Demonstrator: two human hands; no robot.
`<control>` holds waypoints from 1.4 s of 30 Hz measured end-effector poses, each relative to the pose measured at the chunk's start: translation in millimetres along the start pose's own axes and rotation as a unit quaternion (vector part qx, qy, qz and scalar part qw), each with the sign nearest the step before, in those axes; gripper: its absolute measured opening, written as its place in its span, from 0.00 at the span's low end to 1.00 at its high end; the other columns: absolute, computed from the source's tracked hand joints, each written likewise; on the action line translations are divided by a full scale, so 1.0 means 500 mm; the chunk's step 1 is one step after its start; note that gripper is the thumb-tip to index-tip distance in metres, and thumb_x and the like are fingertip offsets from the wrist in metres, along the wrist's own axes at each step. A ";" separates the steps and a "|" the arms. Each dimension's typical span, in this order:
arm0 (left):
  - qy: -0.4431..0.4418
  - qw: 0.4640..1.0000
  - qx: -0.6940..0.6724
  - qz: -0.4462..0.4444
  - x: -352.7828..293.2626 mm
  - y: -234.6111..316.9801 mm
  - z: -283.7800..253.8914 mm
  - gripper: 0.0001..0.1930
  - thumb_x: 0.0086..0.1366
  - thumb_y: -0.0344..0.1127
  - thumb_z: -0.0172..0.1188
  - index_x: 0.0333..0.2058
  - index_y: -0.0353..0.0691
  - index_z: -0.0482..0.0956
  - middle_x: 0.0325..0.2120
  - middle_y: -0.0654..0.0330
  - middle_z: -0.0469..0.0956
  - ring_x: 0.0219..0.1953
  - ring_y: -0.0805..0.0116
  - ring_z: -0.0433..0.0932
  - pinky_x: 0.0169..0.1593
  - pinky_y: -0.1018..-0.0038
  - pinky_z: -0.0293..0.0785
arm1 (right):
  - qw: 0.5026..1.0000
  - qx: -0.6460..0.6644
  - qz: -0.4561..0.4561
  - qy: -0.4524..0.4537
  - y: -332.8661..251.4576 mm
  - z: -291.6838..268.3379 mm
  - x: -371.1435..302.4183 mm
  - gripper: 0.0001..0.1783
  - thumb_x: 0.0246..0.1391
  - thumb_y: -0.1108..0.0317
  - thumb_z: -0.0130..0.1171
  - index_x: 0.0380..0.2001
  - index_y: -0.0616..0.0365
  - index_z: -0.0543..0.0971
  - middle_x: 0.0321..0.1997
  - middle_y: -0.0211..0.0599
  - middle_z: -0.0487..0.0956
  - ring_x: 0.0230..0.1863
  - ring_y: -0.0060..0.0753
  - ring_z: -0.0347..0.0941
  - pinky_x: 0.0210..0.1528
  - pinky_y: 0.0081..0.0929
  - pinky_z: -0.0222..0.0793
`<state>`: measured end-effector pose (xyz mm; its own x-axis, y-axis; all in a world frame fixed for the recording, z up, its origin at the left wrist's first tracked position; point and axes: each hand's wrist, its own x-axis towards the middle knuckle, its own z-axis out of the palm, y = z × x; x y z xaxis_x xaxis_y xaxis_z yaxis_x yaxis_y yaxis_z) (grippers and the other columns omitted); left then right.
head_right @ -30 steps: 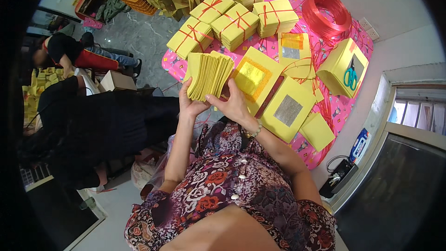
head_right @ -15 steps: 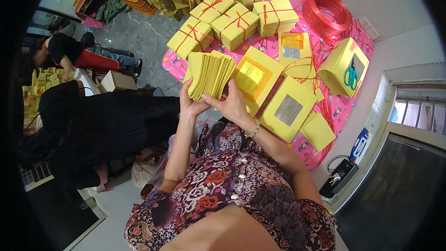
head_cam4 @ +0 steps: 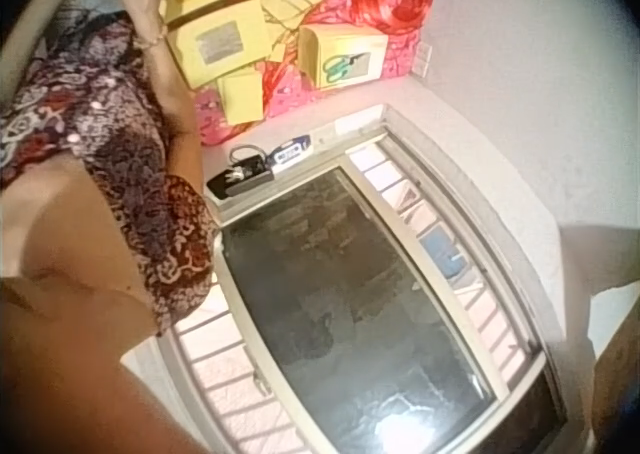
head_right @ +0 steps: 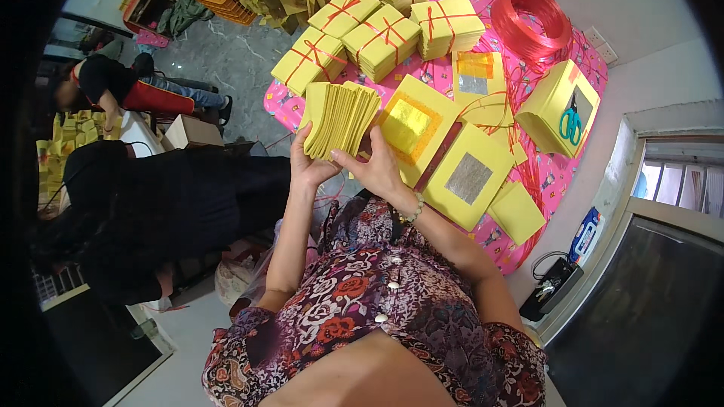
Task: Folding and stacking sheets of yellow joss paper.
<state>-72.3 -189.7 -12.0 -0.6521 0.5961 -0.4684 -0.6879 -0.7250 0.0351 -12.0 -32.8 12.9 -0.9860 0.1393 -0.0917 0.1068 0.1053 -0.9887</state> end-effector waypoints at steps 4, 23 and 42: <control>0.002 1.000 -0.008 -0.007 -0.003 0.004 0.003 0.31 0.60 0.51 0.62 0.59 0.43 0.71 0.55 0.53 0.74 0.55 0.55 0.74 0.60 0.56 0.68 | 0.993 0.109 -0.036 -0.020 0.035 -0.008 0.000 0.23 0.58 0.60 0.64 0.49 0.64 0.70 0.39 0.34 0.79 0.37 0.21 0.76 0.36 0.22 0.72; -0.017 0.998 -0.048 -0.031 0.004 0.007 0.001 0.31 0.61 0.53 0.59 0.59 0.44 0.71 0.55 0.54 0.75 0.55 0.55 0.75 0.59 0.56 0.70 | 0.986 0.165 -0.001 -0.037 0.026 -0.010 0.006 0.16 0.63 0.64 0.60 0.47 0.63 0.71 0.42 0.36 0.80 0.43 0.22 0.77 0.44 0.21 0.74; 0.020 1.000 0.009 0.002 0.003 0.005 0.005 0.34 0.58 0.53 0.61 0.60 0.44 0.69 0.56 0.56 0.73 0.57 0.56 0.72 0.58 0.56 0.68 | 0.990 0.141 -0.009 -0.019 0.025 -0.001 0.010 0.22 0.57 0.61 0.67 0.46 0.64 0.71 0.42 0.40 0.80 0.41 0.25 0.79 0.42 0.24 0.76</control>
<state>-75.9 -189.7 -10.3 -0.6421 0.5781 -0.5034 -0.6906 -0.7213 0.0526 -15.7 -30.5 0.1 -0.9922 0.1013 -0.0730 0.0548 -0.1726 -0.9835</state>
